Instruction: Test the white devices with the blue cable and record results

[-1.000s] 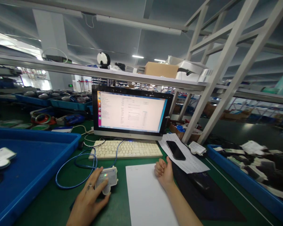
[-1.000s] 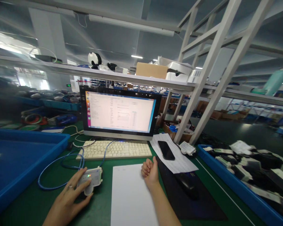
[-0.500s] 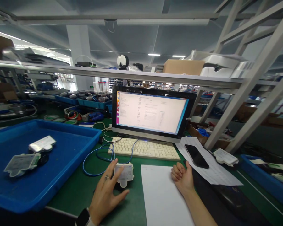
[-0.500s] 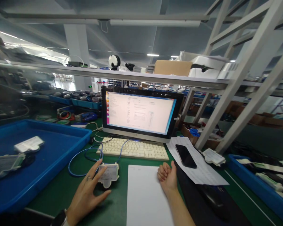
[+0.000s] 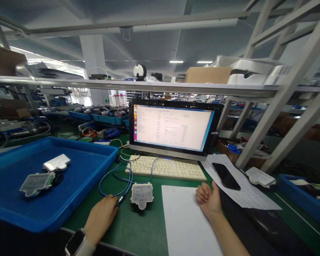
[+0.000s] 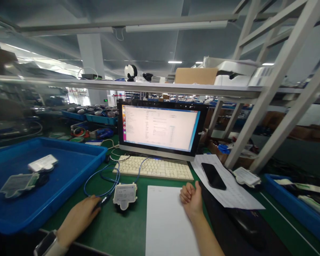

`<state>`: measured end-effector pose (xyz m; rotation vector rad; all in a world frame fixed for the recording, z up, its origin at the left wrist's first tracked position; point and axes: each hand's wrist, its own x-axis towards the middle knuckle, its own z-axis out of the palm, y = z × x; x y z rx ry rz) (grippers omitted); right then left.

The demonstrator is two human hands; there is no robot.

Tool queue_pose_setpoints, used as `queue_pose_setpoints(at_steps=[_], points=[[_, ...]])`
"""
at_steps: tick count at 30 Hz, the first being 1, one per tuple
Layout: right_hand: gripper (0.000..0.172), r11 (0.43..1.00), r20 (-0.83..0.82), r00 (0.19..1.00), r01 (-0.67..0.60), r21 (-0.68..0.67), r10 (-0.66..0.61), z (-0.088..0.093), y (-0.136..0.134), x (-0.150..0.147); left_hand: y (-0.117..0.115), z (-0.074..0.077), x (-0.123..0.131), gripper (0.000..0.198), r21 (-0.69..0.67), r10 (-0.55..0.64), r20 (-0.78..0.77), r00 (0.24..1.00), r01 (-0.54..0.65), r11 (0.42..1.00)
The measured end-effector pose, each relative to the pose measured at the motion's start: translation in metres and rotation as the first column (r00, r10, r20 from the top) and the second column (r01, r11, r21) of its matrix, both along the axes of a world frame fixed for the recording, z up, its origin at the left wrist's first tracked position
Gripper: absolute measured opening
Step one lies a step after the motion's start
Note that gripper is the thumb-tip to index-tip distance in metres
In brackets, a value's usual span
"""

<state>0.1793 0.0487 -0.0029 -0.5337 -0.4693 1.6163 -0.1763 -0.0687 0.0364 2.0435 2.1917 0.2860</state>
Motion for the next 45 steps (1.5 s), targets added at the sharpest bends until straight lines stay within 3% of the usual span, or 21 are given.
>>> queue_pose_setpoints(at_steps=[4,7,9,11,14,17,21,24,26,27,29,31,32,34,38,42,45], points=[[0.050,1.000,0.010,1.000,0.001,0.013,-0.001,-0.001,0.000,0.000,0.009,0.014,-0.003,0.027,0.096,0.035,0.319,0.947,-0.069,0.993],[0.050,1.000,0.027,1.000,-0.008,0.027,0.008,-0.002,0.000,0.000,0.014,0.018,0.008,0.035,0.234,-0.054,0.621,0.782,-0.120,0.965],[0.049,0.999,0.032,0.999,-0.012,0.036,0.011,-0.002,0.001,0.000,0.017,0.015,0.019,0.034,0.309,-0.166,0.717,0.677,-0.095,0.946],[0.049,0.999,0.034,0.999,-0.012,0.043,0.011,-0.003,0.001,0.000,0.021,0.010,0.029,0.033,0.375,-0.222,0.716,0.662,-0.096,0.922],[0.048,0.999,0.042,0.999,-0.009,0.050,0.007,-0.003,0.000,0.000,0.026,0.003,0.039,0.033,0.455,-0.243,0.643,0.726,-0.107,0.884],[0.048,0.997,0.052,0.999,0.012,0.073,-0.016,0.002,-0.004,0.000,0.030,-0.001,0.041,0.033,0.468,-0.265,0.616,0.742,-0.074,0.881],[0.045,0.986,0.110,0.993,0.029,0.165,-0.048,0.021,-0.019,0.011,0.033,-0.004,0.040,0.036,0.467,-0.261,0.625,0.736,-0.084,0.880],[0.044,0.968,0.225,0.963,0.097,0.233,-0.151,0.040,-0.033,0.035,0.035,-0.008,0.039,0.040,0.487,-0.264,0.621,0.738,-0.100,0.867],[0.043,0.928,0.393,0.858,0.220,0.300,-0.331,0.048,-0.040,0.058,0.037,-0.013,0.038,0.042,0.510,-0.272,0.604,0.749,-0.101,0.854],[0.043,0.887,0.502,0.740,0.294,0.357,-0.448,0.050,-0.042,0.071,0.038,-0.016,0.037,0.042,0.525,-0.278,0.591,0.757,-0.099,0.845],[0.038,0.771,0.688,0.356,0.369,0.519,-0.633,0.047,-0.048,0.098,0.040,-0.023,0.036,0.044,0.558,-0.296,0.565,0.770,-0.092,0.825],[0.032,0.690,0.729,-0.050,0.284,0.666,-0.683,0.038,-0.054,0.123,0.041,-0.029,0.034,0.044,0.598,-0.319,0.538,0.780,-0.086,0.797],[0.030,0.678,0.709,-0.196,0.206,0.705,-0.678,0.031,-0.057,0.133,0.042,-0.031,0.033,0.043,0.616,-0.332,0.525,0.784,-0.081,0.783],[0.031,0.677,0.648,-0.377,0.073,0.733,-0.662,0.016,-0.062,0.150,0.043,-0.035,0.033,0.041,0.648,-0.355,0.497,0.792,-0.067,0.758],[0.035,0.676,0.568,-0.529,-0.014,0.736,-0.630,-0.012,-0.066,0.170,0.043,-0.041,0.036,0.036,0.702,-0.392,0.462,0.796,-0.058,0.710],[0.040,0.677,0.547,-0.567,-0.026,0.736,-0.616,-0.031,-0.058,0.182,0.045,-0.051,0.037,0.030,0.734,-0.413,0.433,0.801,-0.048,0.677],[0.044,0.717,0.570,-0.587,-0.025,0.696,-0.574,-0.041,-0.051,0.189,0.046,-0.058,0.035,0.029,0.740,-0.412,0.409,0.815,-0.032,0.672]])
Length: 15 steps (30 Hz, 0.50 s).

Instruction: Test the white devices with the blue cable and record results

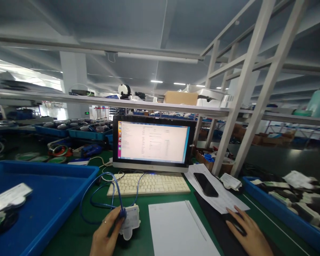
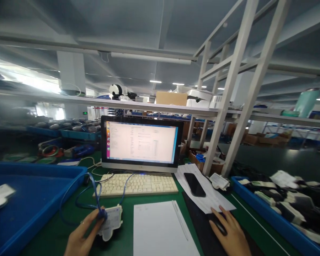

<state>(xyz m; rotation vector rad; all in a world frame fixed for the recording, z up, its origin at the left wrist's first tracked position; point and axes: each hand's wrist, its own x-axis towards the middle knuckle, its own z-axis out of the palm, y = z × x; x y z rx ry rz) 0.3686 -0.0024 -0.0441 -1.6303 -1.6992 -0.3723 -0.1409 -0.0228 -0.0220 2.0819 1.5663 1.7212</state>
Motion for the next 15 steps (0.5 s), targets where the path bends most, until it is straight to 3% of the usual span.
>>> queue_pose_setpoints(at_steps=[8,15], points=[[0.041,0.993,-0.037,0.999,0.006,-0.119,-0.011,-0.0039,0.0001,0.0031,-0.0007,-0.0001,0.0004,0.029,0.036,-0.023,-0.017,1.000,0.023,0.999],[0.041,0.993,-0.050,0.998,0.017,-0.117,-0.023,-0.0016,0.0009,0.0008,-0.0023,-0.0015,-0.0005,0.030,-0.006,-0.021,-0.001,1.000,0.021,1.000]])
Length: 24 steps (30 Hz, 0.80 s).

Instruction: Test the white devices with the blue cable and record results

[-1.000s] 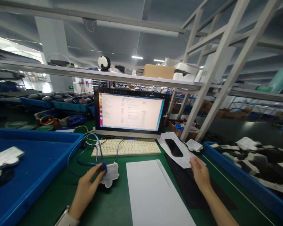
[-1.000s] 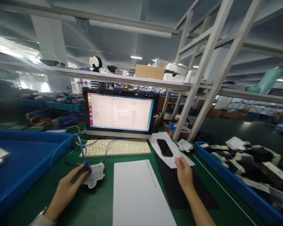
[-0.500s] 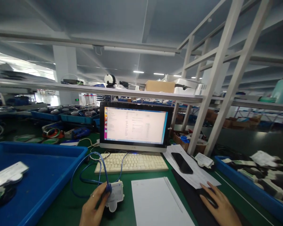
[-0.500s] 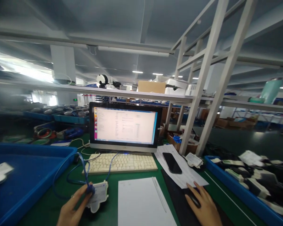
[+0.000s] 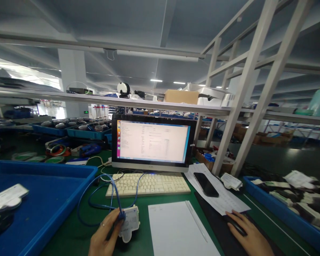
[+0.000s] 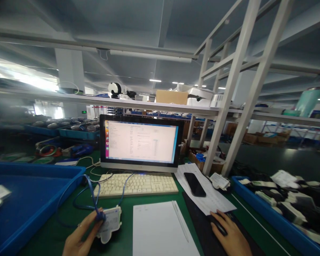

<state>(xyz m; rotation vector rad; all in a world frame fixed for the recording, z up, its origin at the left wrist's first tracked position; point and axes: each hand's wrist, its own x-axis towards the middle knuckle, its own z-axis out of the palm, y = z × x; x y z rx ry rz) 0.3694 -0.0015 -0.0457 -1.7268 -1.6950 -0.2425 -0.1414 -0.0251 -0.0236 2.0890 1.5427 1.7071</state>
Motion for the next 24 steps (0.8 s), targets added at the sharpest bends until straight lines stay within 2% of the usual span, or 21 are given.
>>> queue_pose_setpoints(at_steps=[14,24], points=[[0.042,1.000,0.005,1.000,-0.012,-0.007,0.012,0.0004,-0.0012,0.0006,0.0026,-0.0021,0.0001,0.030,0.054,0.012,-0.033,0.999,-0.010,0.998],[0.040,1.000,0.029,1.000,0.007,-0.012,-0.006,0.0023,-0.0021,-0.0014,0.0006,0.0043,0.0016,0.031,0.117,0.013,-0.064,0.998,-0.005,0.993]])
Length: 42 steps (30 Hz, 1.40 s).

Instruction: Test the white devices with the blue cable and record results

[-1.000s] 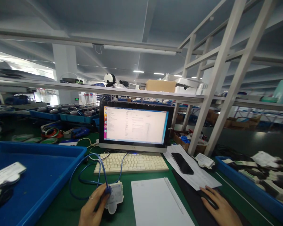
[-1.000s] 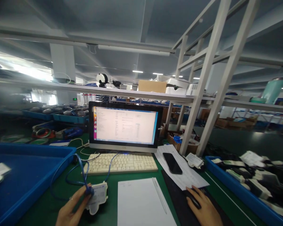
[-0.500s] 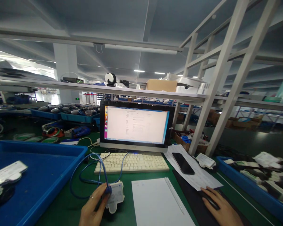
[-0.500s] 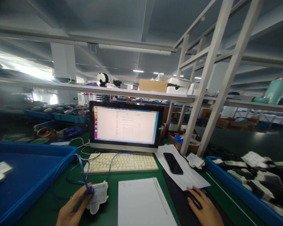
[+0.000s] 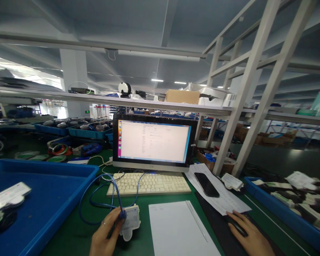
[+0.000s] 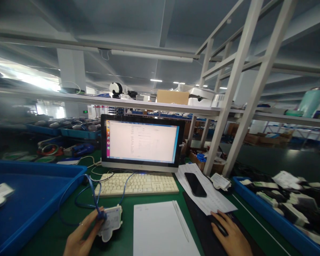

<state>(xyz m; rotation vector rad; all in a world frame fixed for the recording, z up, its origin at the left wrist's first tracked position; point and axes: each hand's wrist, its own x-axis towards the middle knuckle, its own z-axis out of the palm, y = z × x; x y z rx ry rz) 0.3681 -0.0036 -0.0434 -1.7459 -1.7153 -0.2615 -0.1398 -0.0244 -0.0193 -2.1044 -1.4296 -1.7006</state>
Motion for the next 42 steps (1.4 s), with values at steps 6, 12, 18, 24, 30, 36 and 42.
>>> queue_pose_setpoints(at_steps=[6,12,18,24,30,36,42], points=[[0.041,1.000,0.004,1.000,-0.012,-0.003,0.012,0.0004,0.0003,0.0003,0.0014,0.0000,-0.0008,0.029,0.042,0.001,-0.013,1.000,0.000,0.999],[0.041,1.000,-0.004,1.000,-0.006,-0.009,0.006,0.0000,0.0006,0.0000,0.0032,-0.0060,-0.0020,0.030,0.029,0.009,-0.009,1.000,-0.008,1.000],[0.042,1.000,-0.014,1.000,-0.002,0.003,0.002,-0.0027,0.0011,0.0019,0.0041,-0.0075,-0.0018,0.031,0.012,0.005,-0.007,1.000,-0.005,1.000],[0.042,1.000,-0.013,1.000,0.002,-0.002,-0.002,-0.0054,0.0028,0.0049,0.0023,-0.0054,-0.0006,0.030,0.013,0.001,-0.001,1.000,-0.001,1.000],[0.042,1.000,-0.011,1.000,-0.009,-0.020,0.008,-0.0069,0.0034,0.0067,0.0000,-0.0023,0.0007,0.030,0.045,0.001,0.001,1.000,-0.001,0.999],[0.042,1.000,-0.009,1.000,-0.018,-0.023,0.018,-0.0064,0.0026,0.0073,0.0012,-0.0006,0.0028,0.030,0.060,0.018,0.013,1.000,-0.019,0.998],[0.042,1.000,-0.027,1.000,-0.013,-0.022,0.013,-0.0047,0.0027,0.0058,0.0024,-0.0051,0.0006,0.031,0.048,0.028,0.005,1.000,-0.028,0.998]])
